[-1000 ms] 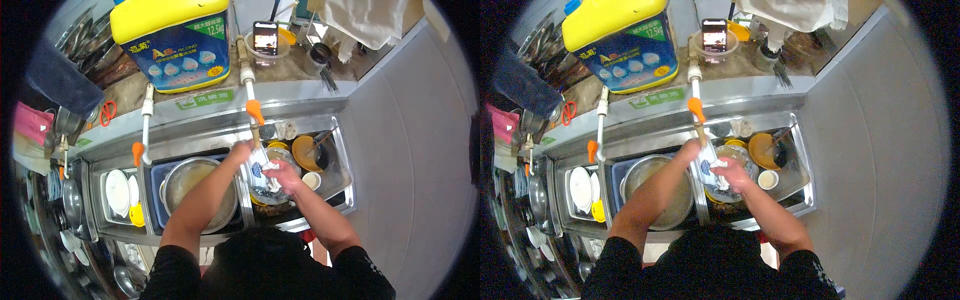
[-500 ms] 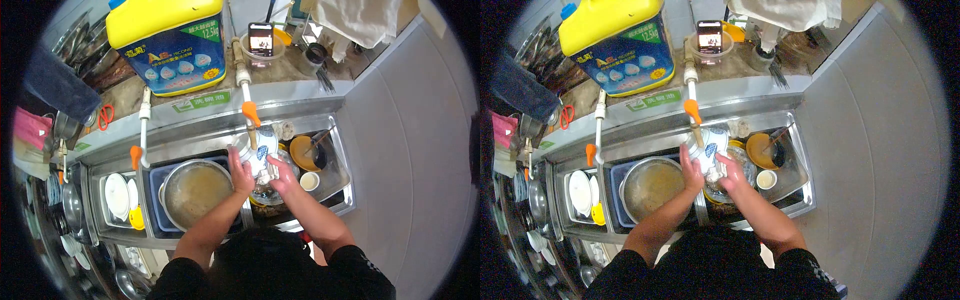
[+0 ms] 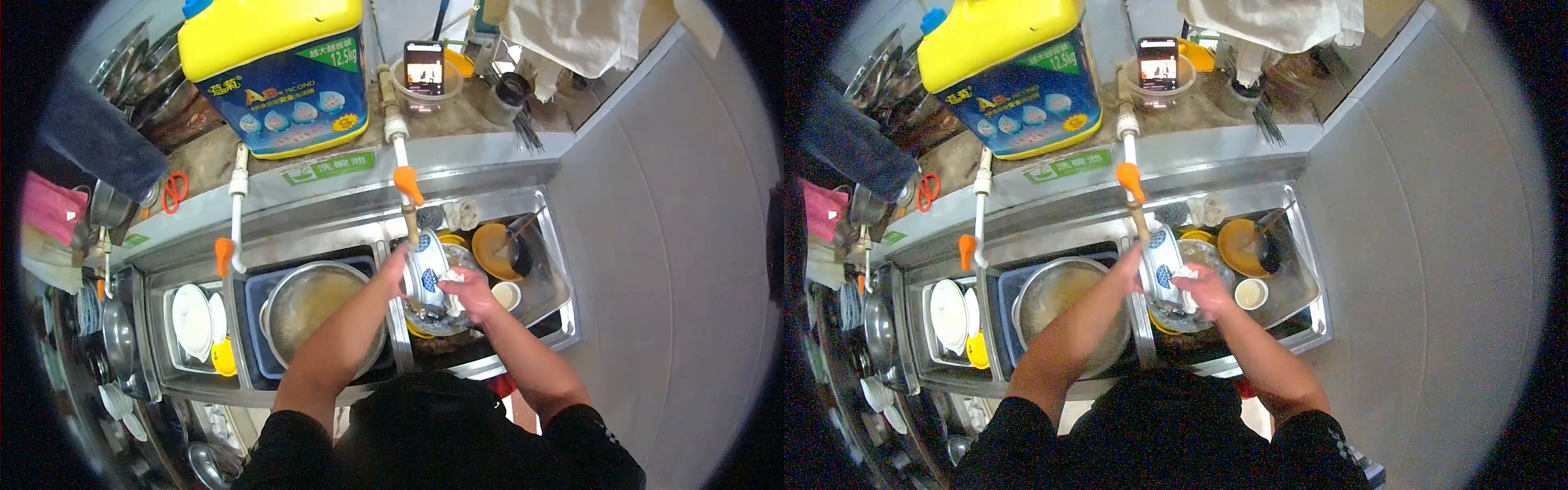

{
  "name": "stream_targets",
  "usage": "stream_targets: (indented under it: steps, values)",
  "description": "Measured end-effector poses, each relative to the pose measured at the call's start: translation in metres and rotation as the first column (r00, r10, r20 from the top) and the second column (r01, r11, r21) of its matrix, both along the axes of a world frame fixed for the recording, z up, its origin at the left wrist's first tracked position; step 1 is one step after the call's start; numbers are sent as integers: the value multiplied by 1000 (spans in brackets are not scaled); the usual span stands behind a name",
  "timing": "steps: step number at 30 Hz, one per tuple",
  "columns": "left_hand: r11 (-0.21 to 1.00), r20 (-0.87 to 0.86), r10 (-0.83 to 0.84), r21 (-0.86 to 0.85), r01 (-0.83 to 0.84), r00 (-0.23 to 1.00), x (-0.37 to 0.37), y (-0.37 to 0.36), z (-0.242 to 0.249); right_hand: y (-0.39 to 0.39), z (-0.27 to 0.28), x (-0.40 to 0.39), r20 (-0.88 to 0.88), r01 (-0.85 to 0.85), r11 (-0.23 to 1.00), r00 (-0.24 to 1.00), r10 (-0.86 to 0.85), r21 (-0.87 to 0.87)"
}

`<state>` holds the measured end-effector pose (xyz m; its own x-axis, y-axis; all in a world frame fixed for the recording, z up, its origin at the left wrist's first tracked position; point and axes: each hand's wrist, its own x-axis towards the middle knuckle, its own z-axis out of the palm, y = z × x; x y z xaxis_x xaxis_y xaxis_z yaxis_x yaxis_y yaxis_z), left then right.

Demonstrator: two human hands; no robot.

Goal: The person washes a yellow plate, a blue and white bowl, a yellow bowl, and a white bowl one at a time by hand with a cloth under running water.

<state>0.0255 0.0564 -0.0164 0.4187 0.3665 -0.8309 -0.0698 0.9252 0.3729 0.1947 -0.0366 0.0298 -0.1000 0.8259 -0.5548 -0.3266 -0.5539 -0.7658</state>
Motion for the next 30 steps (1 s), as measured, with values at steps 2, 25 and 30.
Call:
stream_targets:
  steps: [2, 25, 30]
  values:
    - [985, -151, -44, 159, 68, 987, 9, -16, 10, 3, -5, -11, 190, -36, 997, 981, 24, 61]
    - [960, -228, 274, 123, -251, 934, -69, -91, -86, -63, -32, 73, 942, -417, 875, 315, -113, 244]
    - [923, -131, 370, 160, -349, 920, 3, -82, -81, -74, -62, 114, 881, -63, 970, 436, -185, 235]
